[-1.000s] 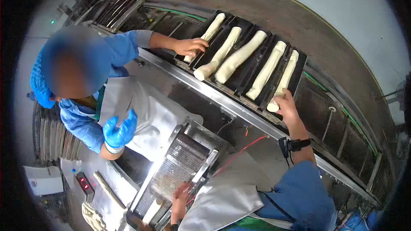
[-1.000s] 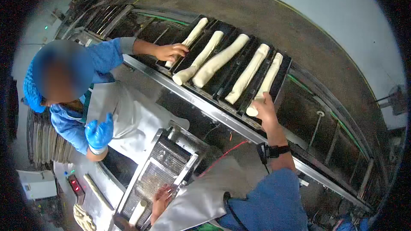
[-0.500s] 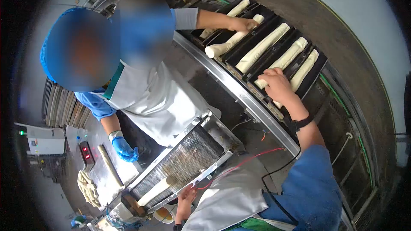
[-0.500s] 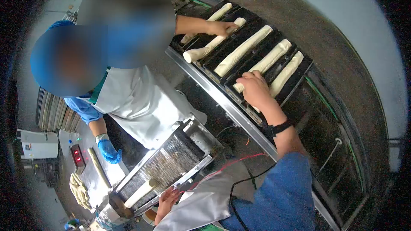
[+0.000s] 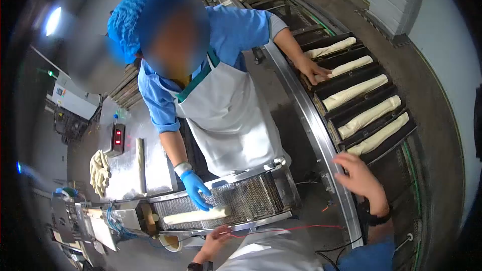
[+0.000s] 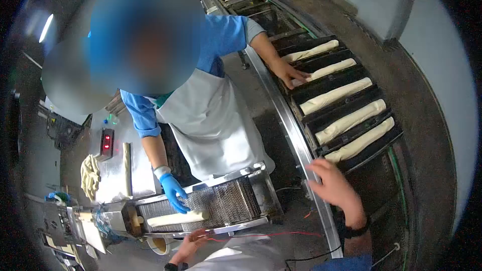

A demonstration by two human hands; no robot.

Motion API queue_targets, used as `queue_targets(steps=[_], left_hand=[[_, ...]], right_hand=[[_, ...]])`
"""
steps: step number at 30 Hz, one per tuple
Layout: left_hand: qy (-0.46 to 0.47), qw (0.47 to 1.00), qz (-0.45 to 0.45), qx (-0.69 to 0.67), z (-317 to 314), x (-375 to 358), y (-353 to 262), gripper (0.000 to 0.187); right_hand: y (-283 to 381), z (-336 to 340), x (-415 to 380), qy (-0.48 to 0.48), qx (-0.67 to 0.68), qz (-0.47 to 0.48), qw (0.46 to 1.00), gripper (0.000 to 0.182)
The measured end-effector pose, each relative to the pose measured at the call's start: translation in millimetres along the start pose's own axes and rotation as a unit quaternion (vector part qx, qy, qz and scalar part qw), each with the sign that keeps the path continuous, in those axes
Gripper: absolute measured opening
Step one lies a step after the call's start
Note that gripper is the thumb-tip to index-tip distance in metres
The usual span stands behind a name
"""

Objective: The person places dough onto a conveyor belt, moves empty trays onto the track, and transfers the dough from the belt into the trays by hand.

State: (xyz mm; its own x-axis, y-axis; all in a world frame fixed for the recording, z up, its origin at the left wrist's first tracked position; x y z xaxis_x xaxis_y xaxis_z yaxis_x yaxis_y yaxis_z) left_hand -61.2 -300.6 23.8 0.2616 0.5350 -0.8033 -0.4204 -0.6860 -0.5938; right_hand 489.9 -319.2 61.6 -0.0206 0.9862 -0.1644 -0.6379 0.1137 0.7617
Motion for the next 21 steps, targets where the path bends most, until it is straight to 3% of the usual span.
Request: queue_targets(steps=[3, 5, 7, 12, 18, 21], left_hand=[[-0.012, 0.999, -0.043, -0.011, 15, 15, 14, 0.048], [-0.021, 0.998, -0.054, 0.012, 22, 17, 12, 0.048], [-0.025, 0.995, -0.095, 0.023, 36, 30, 23, 0.048], [-0.035, 0.996, -0.068, 0.048, 31, 15, 0, 0.046], [-0.022, 0.994, -0.080, 0.066, 41, 11, 21, 0.045], [-0.022, 0.995, -0.087, 0.041, 48, 9, 32, 0.044]], right_hand=[[25, -2, -24, 0.101, 0.102, 0.007, 0.990, 0.048], [45, -6, -38, 0.175, 0.214, -0.076, 0.958, 0.049], [34, -28, -52, 0.206, 0.243, -0.030, 0.947, 0.052], [17, -106, -82, 0.216, 0.471, -0.130, 0.845, 0.051], [12, -188, -67, 0.281, 0.451, -0.154, 0.833, 0.058], [31, -203, -50, 0.300, 0.452, -0.166, 0.823, 0.052]])
Point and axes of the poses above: each hand's wrist, its own x-axis towards the middle knuckle, its own z-axis out of the back of the hand, y = z × x, the point moved 2 cm from there along x, towards the middle knuckle, and after that the axes turned 10 degrees about y, right-handed, at the moved point
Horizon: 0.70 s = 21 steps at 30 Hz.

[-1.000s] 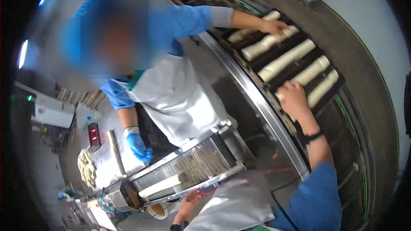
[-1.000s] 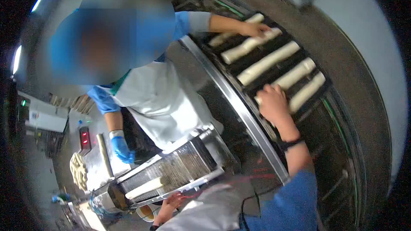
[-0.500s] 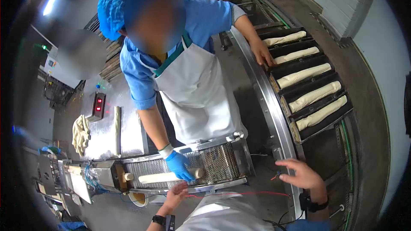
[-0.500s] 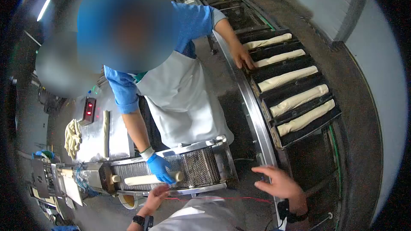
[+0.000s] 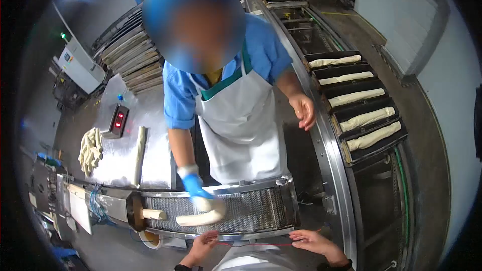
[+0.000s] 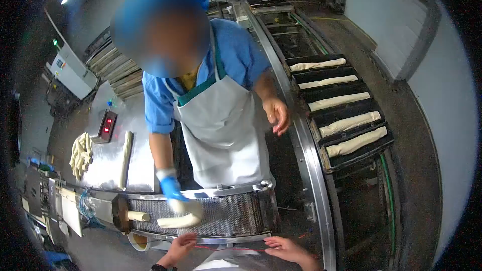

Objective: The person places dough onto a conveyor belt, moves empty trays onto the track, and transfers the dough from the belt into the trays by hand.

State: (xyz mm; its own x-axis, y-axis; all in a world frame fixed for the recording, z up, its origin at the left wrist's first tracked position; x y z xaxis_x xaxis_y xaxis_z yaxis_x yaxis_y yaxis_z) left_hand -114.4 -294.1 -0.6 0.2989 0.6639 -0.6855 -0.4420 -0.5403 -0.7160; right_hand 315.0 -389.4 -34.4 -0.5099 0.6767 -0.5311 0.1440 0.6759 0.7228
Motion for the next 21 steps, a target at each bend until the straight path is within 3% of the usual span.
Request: queue_targets(steps=[4, 9, 12, 13, 16, 19, 21], left_hand=[[-0.014, 1.000, 0.004, -0.009, 8, -5, 5, 0.044], [-0.065, 0.986, 0.001, 0.154, 19, -24, -37, 0.046], [-0.115, 0.932, -0.148, 0.309, 40, -22, -24, 0.050], [-0.131, 0.929, -0.144, 0.314, 45, -21, -20, 0.051], [-0.181, 0.883, -0.177, 0.396, 65, -27, -29, 0.055], [-0.186, 0.852, -0.183, 0.455, 82, -28, -32, 0.057], [-0.189, 0.811, -0.206, 0.513, 90, -22, -39, 0.058]], right_hand=[[10, -9, 14, 0.012, -0.032, -0.005, 0.999, 0.052], [21, -9, 8, -0.018, 0.008, -0.039, 0.999, 0.054], [-5, -11, 9, -0.029, -0.047, 0.044, 0.997, 0.051], [-4, -12, 9, -0.033, -0.040, 0.037, 0.998, 0.050], [10, -34, 10, 0.018, -0.118, 0.037, 0.992, 0.049], [40, -64, 37, 0.078, -0.084, -0.056, 0.992, 0.062], [75, -96, 63, 0.175, -0.127, -0.011, 0.976, 0.074]])
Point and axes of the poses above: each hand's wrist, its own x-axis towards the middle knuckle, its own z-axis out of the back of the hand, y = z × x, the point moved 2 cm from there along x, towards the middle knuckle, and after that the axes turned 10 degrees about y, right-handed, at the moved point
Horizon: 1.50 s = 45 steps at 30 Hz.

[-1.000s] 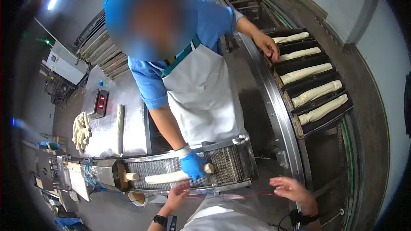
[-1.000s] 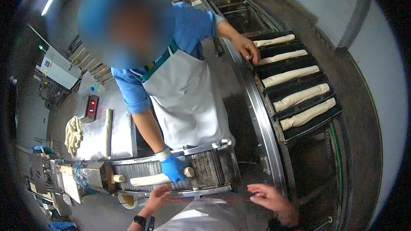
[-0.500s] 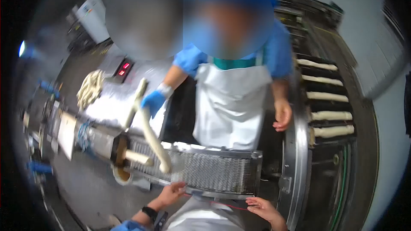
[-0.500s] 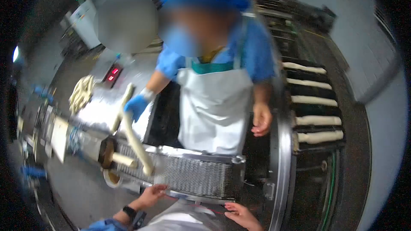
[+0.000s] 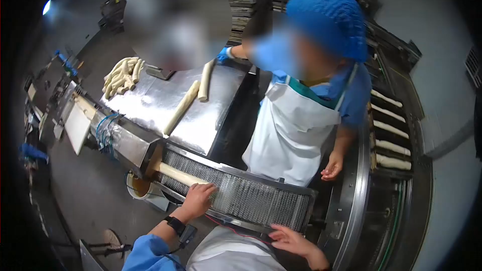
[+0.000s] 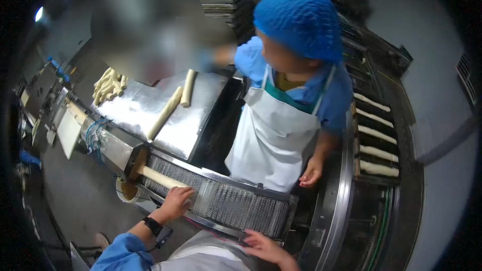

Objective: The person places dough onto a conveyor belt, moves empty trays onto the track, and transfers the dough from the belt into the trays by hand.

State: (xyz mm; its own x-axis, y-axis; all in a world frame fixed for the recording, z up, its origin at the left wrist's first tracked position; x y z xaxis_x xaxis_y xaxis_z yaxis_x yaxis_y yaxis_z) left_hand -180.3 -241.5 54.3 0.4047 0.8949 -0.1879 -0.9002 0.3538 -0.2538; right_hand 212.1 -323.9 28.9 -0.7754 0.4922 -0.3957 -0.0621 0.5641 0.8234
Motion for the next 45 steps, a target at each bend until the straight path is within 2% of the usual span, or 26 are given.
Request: queue_targets(steps=[4, 8, 10, 14, 17, 19, 22, 25, 28, 31, 32, 35, 36, 40, 45], left_hand=[[0.005, 0.998, -0.061, -0.024, -4, 8, 6, 0.058], [-0.016, 0.998, -0.054, -0.014, -14, 6, 24, 0.058], [-0.007, 0.999, -0.041, -0.014, -14, 3, 38, 0.058], [-0.038, 0.999, -0.017, 0.006, -19, 1, 64, 0.062], [-0.008, 1.000, -0.029, 0.003, -25, 0, 65, 0.061], [-0.014, 0.997, -0.075, -0.024, -23, 5, 46, 0.059], [0.008, 0.991, -0.126, -0.054, -32, 17, 17, 0.052], [0.064, 0.981, -0.169, -0.066, -40, 34, -18, 0.052], [0.088, 0.969, -0.221, -0.066, -57, 43, -31, 0.060], [0.079, 0.960, -0.252, -0.095, -43, 39, -49, 0.054], [0.076, 0.958, -0.257, -0.098, -42, 39, -52, 0.056], [0.085, 0.961, -0.247, -0.093, -52, 37, -44, 0.055], [0.083, 0.966, -0.235, -0.073, -49, 34, -40, 0.053], [0.092, 0.976, -0.188, -0.061, -46, 25, -15, 0.046], [0.085, 0.977, -0.187, -0.056, -60, 17, -6, 0.043]], right_hand=[[129, -44, 64, 0.109, -0.140, 0.063, 0.982, 0.092], [215, -73, 69, 0.101, -0.187, 0.184, 0.960, 0.094], [231, -78, 59, 0.083, -0.182, 0.220, 0.955, 0.093], [202, -56, 39, 0.042, -0.157, 0.155, 0.975, 0.087], [133, -36, 31, -0.021, -0.110, 0.084, 0.990, 0.080], [92, -29, 25, -0.049, -0.106, 0.035, 0.992, 0.076], [36, -35, 31, -0.080, -0.053, 0.014, 0.995, 0.070], [10, -34, 51, -0.105, -0.108, -0.036, 0.988, 0.067], [20, -38, 75, -0.148, -0.275, -0.023, 0.950, 0.068], [2, -43, 105, -0.222, -0.446, 0.054, 0.865, 0.070], [9, -47, 111, -0.226, -0.459, 0.055, 0.858, 0.064], [12, -49, 131, -0.197, -0.526, -0.042, 0.826, 0.064], [6, -51, 134, -0.230, -0.551, -0.012, 0.802, 0.054], [-3, -44, 146, -0.232, -0.580, -0.049, 0.779, 0.040], [-12, -48, 154, -0.205, -0.587, -0.028, 0.782, 0.038]])
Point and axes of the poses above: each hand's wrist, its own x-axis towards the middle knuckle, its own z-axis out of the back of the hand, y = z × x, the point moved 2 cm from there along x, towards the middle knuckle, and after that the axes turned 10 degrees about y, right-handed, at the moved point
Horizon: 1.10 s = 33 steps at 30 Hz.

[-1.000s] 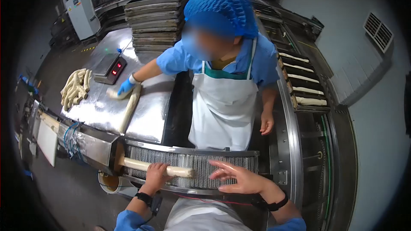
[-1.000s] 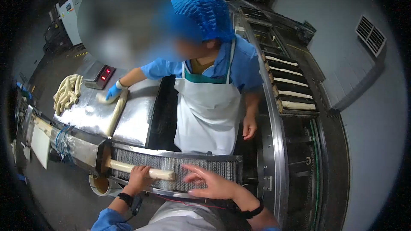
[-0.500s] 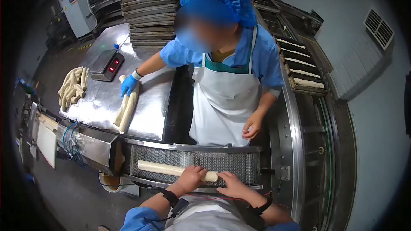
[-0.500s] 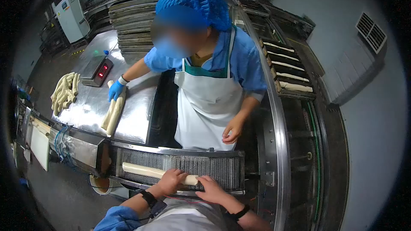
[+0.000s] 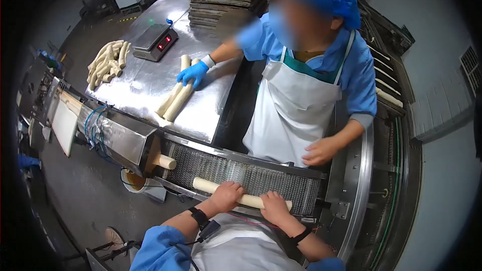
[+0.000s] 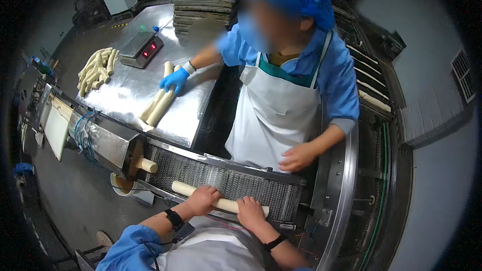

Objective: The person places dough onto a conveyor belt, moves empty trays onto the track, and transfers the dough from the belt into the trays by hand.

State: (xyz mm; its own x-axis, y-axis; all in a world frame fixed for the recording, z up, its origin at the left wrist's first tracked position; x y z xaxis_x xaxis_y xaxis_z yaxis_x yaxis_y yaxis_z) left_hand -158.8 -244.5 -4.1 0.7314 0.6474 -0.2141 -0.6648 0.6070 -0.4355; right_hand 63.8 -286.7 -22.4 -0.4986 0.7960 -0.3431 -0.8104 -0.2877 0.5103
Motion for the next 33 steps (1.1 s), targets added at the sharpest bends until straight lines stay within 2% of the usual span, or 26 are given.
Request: queue_targets(steps=[4, 5, 8, 11, 17, 21, 26, 30, 33], left_hand=[[0.024, 0.999, -0.036, -0.006, -4, 2, -8, 0.044], [0.050, 0.998, -0.006, -0.036, -5, -1, -9, 0.046], [0.043, 0.997, -0.019, -0.053, 15, -5, -10, 0.031], [0.053, 0.998, 0.004, -0.027, 25, -7, -8, 0.027], [0.156, 0.986, 0.059, 0.012, 57, -17, 6, 0.024], [0.186, 0.978, 0.093, 0.030, 67, -32, 22, 0.018], [0.180, 0.970, 0.148, 0.065, 81, -53, 37, 0.017], [0.146, 0.975, 0.146, 0.081, 69, -77, 56, 0.018], [0.174, 0.964, 0.188, 0.074, 76, -92, 63, 0.016]], right_hand=[[5, 8, 0, 0.033, -0.049, 0.004, 0.998, 0.035], [3, 9, -4, 0.038, -0.056, -0.006, 0.998, 0.035], [-9, 21, -17, 0.037, -0.064, -0.044, 0.996, 0.031], [-15, 38, -34, 0.003, -0.050, -0.080, 0.996, 0.022], [-46, 43, -68, -0.023, -0.012, -0.132, 0.991, 0.019], [-55, 50, -93, 0.010, -0.042, -0.161, 0.986, 0.020], [-66, 49, -108, 0.025, -0.055, -0.153, 0.986, 0.019], [-61, 43, -112, 0.039, -0.052, -0.151, 0.986, 0.018], [-59, 38, -109, 0.058, -0.042, -0.153, 0.986, 0.018]])
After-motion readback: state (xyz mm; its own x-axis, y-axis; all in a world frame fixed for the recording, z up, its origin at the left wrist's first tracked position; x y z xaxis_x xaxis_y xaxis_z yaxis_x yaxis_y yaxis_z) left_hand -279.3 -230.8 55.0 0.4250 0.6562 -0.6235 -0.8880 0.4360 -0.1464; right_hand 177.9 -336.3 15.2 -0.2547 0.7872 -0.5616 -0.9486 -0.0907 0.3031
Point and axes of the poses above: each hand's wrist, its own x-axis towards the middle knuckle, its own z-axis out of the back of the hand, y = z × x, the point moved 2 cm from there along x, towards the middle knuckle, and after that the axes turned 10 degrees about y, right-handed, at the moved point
